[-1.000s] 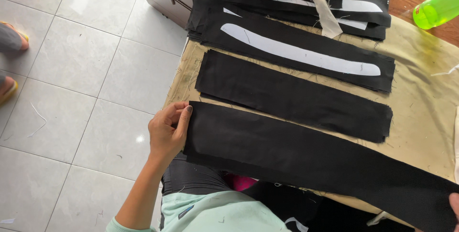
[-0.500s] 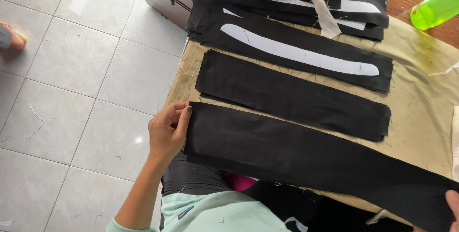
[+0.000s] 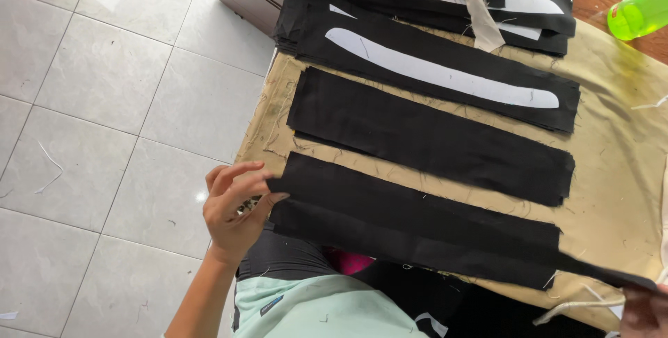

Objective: The person folds long strips of black fabric on a table. They align the edges of the fabric strips and fold them in half lengthwise, repeating the process for multiple pieces.

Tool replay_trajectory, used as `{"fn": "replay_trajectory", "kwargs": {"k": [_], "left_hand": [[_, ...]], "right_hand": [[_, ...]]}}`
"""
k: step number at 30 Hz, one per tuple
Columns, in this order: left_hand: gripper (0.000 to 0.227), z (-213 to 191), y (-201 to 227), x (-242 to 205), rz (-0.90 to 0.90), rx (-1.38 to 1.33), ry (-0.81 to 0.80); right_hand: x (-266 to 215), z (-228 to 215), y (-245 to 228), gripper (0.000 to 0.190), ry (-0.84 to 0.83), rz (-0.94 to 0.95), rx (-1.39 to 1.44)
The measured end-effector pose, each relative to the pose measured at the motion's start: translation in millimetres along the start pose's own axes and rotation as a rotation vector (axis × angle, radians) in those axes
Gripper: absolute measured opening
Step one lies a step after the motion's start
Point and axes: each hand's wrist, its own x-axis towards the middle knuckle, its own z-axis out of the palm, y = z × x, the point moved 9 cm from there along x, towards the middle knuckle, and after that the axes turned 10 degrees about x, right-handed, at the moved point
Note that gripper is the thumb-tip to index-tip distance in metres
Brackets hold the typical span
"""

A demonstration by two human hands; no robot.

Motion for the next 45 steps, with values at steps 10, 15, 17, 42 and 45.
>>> {"fn": "replay_trajectory", "kwargs": {"k": [10,15,17,42,45], "left_hand": [[0.023,-3,14,1,0.178,0.062,0.073],[0.034,0,11,0,0.177,0.146,0.105],[0.034,2,6,-2,0.159,0.148,0.085],[0.033,8,-14,-4,-0.03,0.079,0.045],[0.035,9,-14,-9,0.022,0.12,0.031]], "right_hand": [[-54,32,-51,0.022,-0.333,-1.062,0.007],[-48,85,-48,0.048,-0.308,-1.155,-0.087],[-86,65,-27,0.04,0.086,-1.645,0.09],[-144,119,5,0.018,0.474,-1.462,-0.017],[-140,120,10,0.02,0.478,-1.455,0.064]]}}
